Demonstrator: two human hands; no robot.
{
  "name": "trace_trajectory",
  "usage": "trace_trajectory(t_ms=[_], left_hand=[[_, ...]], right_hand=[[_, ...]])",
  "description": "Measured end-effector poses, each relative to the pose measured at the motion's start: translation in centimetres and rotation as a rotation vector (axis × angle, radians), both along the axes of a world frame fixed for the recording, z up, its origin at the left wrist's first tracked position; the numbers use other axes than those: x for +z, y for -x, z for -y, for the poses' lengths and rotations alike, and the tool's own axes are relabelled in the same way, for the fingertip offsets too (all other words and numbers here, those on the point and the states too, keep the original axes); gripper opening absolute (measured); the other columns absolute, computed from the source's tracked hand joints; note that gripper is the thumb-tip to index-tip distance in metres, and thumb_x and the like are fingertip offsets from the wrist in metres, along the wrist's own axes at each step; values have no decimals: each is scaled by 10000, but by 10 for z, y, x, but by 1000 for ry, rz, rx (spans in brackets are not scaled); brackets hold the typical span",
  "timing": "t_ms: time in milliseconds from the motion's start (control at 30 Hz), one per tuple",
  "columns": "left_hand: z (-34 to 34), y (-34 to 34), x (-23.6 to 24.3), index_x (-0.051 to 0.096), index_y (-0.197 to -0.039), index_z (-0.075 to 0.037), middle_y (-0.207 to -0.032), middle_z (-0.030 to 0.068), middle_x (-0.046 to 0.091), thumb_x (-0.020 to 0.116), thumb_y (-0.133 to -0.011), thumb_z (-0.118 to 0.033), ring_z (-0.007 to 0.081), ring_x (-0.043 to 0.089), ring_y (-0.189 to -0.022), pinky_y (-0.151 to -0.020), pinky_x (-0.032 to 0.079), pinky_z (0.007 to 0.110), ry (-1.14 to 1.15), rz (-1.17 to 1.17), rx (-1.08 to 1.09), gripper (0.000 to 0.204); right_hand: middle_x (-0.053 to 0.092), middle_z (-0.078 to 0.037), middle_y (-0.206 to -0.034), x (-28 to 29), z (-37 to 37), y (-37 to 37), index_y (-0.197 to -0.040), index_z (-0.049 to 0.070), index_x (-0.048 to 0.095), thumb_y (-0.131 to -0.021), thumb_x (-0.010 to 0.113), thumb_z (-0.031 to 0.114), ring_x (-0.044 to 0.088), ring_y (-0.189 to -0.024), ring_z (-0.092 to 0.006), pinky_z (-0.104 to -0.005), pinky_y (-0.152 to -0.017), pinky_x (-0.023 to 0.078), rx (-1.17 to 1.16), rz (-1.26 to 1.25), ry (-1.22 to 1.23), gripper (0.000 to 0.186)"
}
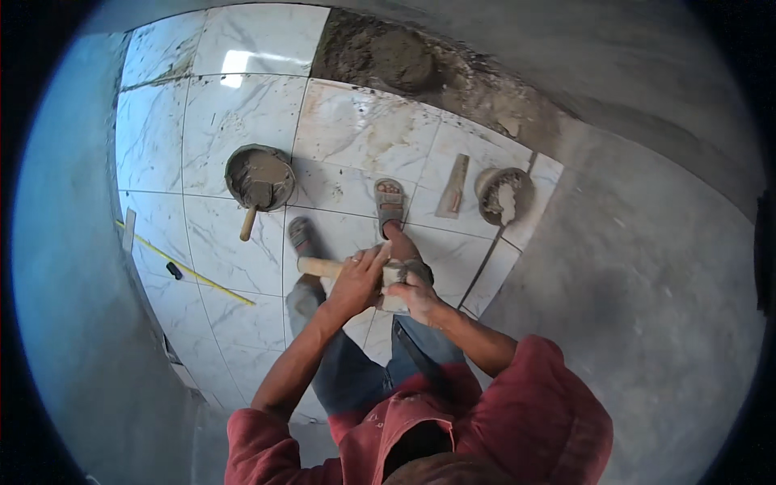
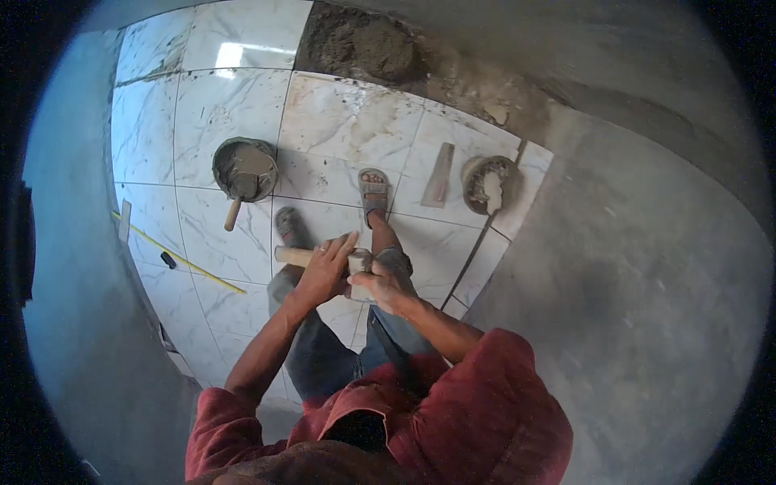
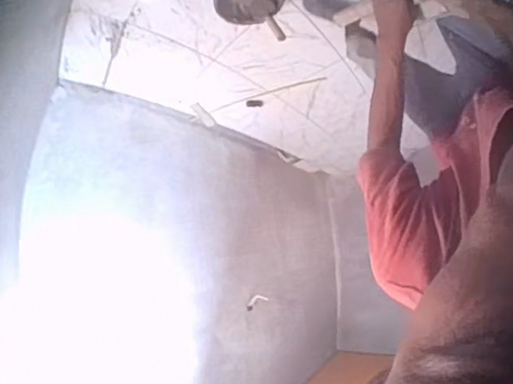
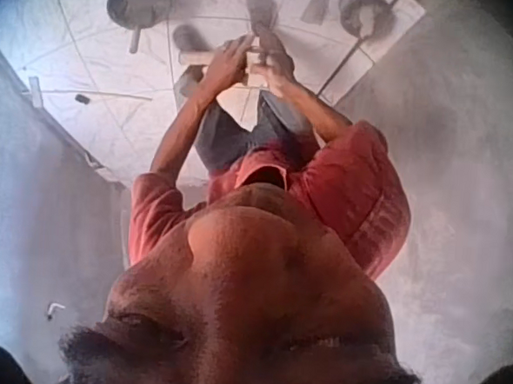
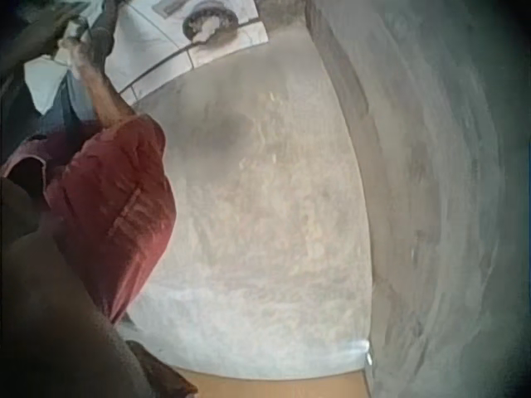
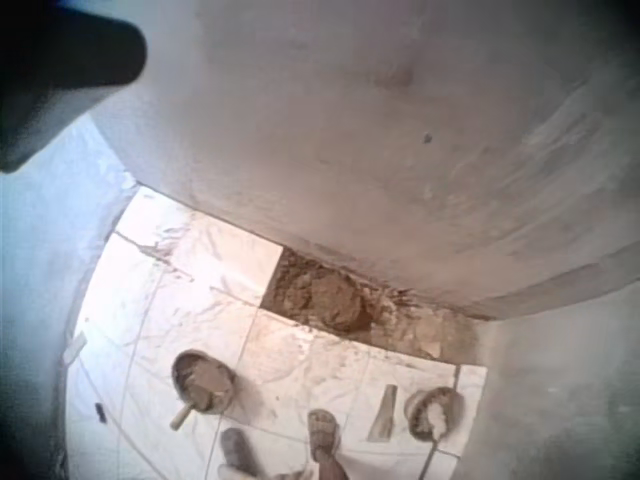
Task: The person clears debris from a floor space using an axe and a trowel, then applies mortar and positions a white tile into the opening.
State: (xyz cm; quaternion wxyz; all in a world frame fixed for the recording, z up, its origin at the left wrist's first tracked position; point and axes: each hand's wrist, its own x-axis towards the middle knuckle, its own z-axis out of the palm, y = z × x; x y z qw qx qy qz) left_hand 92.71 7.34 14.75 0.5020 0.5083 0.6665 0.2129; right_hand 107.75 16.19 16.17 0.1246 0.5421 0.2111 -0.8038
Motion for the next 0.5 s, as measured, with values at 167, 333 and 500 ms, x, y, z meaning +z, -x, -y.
trace_trajectory(t_ms=[167,333,500], left_hand=[[75,21,21,224,-1461,-43,-1394,189,379,716,-687,-70,411,376,-1269,-1053,325,468,-65,5,156,917],[208,90,26,238,-1460,-76,-1337,248,450,680,-803,-127,429,431,-1227,-1041,357,438,48,274,138,793],[408,229,-9,371,-1392,-42,-1339,250,464,638,-855,-195,387,442,-1248,-1038,365,416,206,206,375,619]], right_hand=[[589,-97,-965,11,20,23,-1238,33,468,-813,553,2,636,-751,-199,-315,-708,531,123,-94,-141,434],[610,-109,-827,6,48,40,-1278,53,434,-826,542,26,626,-660,-189,-333,-563,522,-32,147,-467,465],[600,-101,-905,16,104,84,-1275,75,420,-880,583,100,601,-577,-177,-312,-495,487,213,548,-789,428]])
